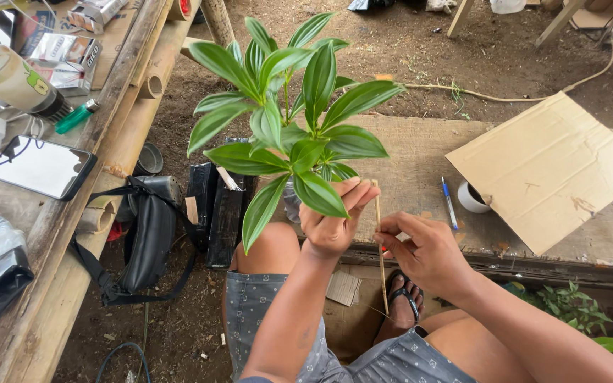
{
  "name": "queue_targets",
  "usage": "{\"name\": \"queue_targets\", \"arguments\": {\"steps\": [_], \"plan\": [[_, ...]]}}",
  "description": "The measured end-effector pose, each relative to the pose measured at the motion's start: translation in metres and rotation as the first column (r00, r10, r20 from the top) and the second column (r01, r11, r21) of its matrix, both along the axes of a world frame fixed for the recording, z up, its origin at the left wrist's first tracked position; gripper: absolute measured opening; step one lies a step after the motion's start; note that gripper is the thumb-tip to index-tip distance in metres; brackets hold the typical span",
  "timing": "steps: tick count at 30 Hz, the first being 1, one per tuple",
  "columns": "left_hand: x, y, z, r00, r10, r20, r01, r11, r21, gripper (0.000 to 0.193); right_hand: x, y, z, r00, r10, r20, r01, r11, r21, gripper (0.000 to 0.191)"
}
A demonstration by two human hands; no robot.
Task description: The person inserts a thin wooden stick into the soil of a potted plant to provide support, then secures the plant's stem to the stick using clear tape. The person also uses brown tape to reinforce the wrapping around the base of the plant.
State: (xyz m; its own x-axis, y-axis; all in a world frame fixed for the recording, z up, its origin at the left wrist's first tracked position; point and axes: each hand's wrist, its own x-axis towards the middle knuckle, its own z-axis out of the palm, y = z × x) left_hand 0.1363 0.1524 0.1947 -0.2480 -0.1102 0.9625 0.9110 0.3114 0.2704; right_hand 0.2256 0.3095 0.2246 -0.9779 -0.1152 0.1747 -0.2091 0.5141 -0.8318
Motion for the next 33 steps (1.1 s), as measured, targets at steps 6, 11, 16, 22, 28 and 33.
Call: {"name": "queue_targets", "arguments": {"steps": [6, 11, 16, 22, 28, 33], "plan": [[0.013, 0.002, -0.016, 0.989, -0.073, 0.132, 0.082, 0.994, -0.067, 0.020, -0.012, 0.027, -0.015, 0.998, -0.060, 0.035, 0.069, 0.914, -0.399, 0.008], [0.018, -0.026, -0.027, 0.930, -0.194, 0.311, 0.297, 0.896, -0.329, 0.011, -0.030, 0.078, -0.019, 0.965, -0.258, 0.042, 0.242, 0.818, -0.522, 0.015], [0.019, -0.045, -0.026, 0.669, -0.015, 0.743, 0.633, 0.535, -0.560, 0.023, -0.034, 0.082, -0.031, 0.963, -0.227, 0.144, 0.269, 0.835, -0.481, 0.019], [0.014, -0.021, 0.006, 0.556, 0.134, 0.820, 0.585, 0.639, -0.500, 0.047, -0.036, 0.064, -0.036, 0.968, -0.137, 0.209, 0.213, 0.890, -0.404, 0.017], [0.009, 0.022, 0.033, 0.583, -0.414, 0.699, 0.481, 0.869, 0.113, 0.033, -0.029, 0.049, -0.037, 0.978, -0.035, 0.206, 0.089, 0.962, -0.259, 0.023], [0.009, 0.026, 0.027, 0.531, -0.539, 0.654, 0.574, 0.796, 0.191, 0.016, -0.024, 0.049, -0.037, 0.977, 0.020, 0.214, 0.031, 0.972, -0.232, 0.022]]}}
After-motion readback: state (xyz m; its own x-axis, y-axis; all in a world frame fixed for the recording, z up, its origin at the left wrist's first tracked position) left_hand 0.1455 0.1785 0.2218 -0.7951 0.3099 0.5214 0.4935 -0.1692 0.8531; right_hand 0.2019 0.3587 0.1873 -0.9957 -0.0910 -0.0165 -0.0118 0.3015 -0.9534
